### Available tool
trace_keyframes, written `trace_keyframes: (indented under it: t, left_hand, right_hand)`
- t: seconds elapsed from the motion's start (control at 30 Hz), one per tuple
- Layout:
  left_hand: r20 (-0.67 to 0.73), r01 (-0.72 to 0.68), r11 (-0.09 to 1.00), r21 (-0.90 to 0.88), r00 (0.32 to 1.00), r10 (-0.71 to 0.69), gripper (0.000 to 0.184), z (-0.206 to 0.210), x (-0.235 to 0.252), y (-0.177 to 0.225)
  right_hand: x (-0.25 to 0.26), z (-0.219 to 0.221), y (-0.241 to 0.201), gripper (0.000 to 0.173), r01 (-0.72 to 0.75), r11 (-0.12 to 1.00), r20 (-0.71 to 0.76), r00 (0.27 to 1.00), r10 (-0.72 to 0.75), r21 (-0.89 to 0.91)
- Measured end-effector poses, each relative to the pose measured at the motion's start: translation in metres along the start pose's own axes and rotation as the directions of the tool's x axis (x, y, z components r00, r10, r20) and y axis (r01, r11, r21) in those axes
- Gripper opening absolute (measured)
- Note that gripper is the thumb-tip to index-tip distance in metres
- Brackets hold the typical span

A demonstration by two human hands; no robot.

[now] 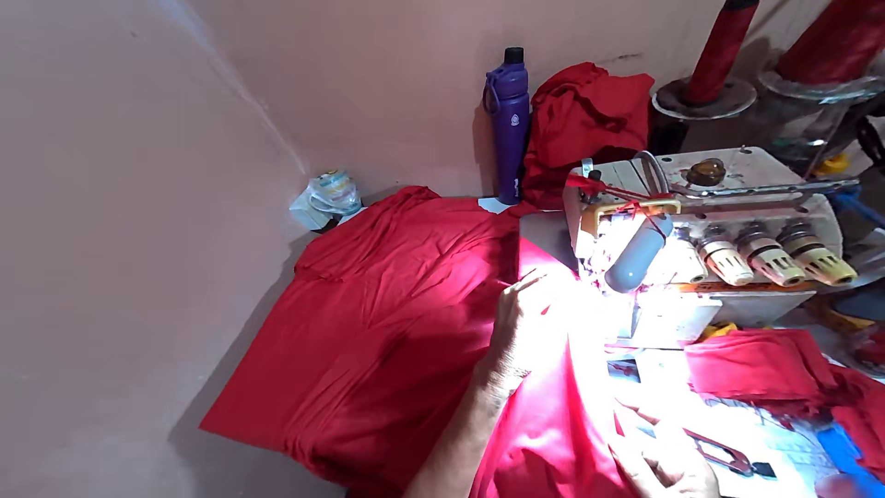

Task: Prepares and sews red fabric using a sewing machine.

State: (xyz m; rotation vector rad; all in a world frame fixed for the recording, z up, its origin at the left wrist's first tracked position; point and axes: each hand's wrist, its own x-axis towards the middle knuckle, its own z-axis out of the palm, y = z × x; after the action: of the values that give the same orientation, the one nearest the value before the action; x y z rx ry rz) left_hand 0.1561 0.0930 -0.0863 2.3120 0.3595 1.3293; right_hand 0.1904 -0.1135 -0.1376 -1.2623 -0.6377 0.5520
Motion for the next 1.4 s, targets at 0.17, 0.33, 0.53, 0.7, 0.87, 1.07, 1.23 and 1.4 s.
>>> trace_keyframes:
  t: [0.17, 0.33, 0.53, 0.7, 0.87, 1.07, 1.23, 1.4]
  left_hand:
    - [0.04, 0.108, 0.992, 0.062, 0.993, -0.111, 0.006, 0.008, -0.003, -0.004]
    - [0.088, 0.179, 0.982, 0.067, 0.979, -0.184, 0.006, 0.007, -0.002, -0.002]
    - [0.076, 0.175, 0.982, 0.074, 0.981, -0.181, 0.007, 0.008, -0.002, -0.003]
    - [0.087, 0.207, 0.958, 0.198, 0.97, -0.228, 0.011, 0.009, -0.001, 0.005]
    - [0.045, 0.002, 0.944, 0.33, 0.999, -0.018, 0.012, 0.012, -0.021, 0.018]
    - [0.055, -0.053, 0.86, 0.508, 0.998, 0.029, 0.02, 0.017, -0.045, 0.037]
    - [0.018, 0.022, 0.811, 0.584, 0.999, -0.041, 0.021, 0.029, -0.046, 0.04]
    - [0.034, 0.109, 0.841, 0.53, 0.988, -0.149, 0.025, 0.027, -0.045, 0.041]
  right_hand:
    - [0.006, 0.003, 0.008, 0.038, -0.001, 0.999, -0.001, 1.0, 0.001, -0.042]
    - [0.013, 0.011, 0.013, 0.019, 0.059, 0.993, -0.061, 0.996, -0.065, -0.105]
    - [0.011, 0.004, 0.015, 0.009, 0.057, 0.982, -0.01, 0.998, -0.06, -0.18]
    - [0.009, 0.005, 0.015, 0.007, 0.026, 0.975, -0.032, 0.999, -0.034, -0.221]
    - [-0.001, -0.008, 0.013, 0.013, 0.139, 0.902, -0.001, 0.988, -0.152, -0.409]
    - [-0.013, -0.018, 0.013, 0.02, 0.173, 0.886, -0.02, 0.979, -0.201, -0.431]
    - [-0.002, -0.014, 0.012, 0.004, 0.176, 0.934, -0.043, 0.979, -0.198, -0.311]
    - [0.005, -0.015, 0.017, 0.003, 0.177, 0.945, -0.052, 0.979, -0.199, -0.275]
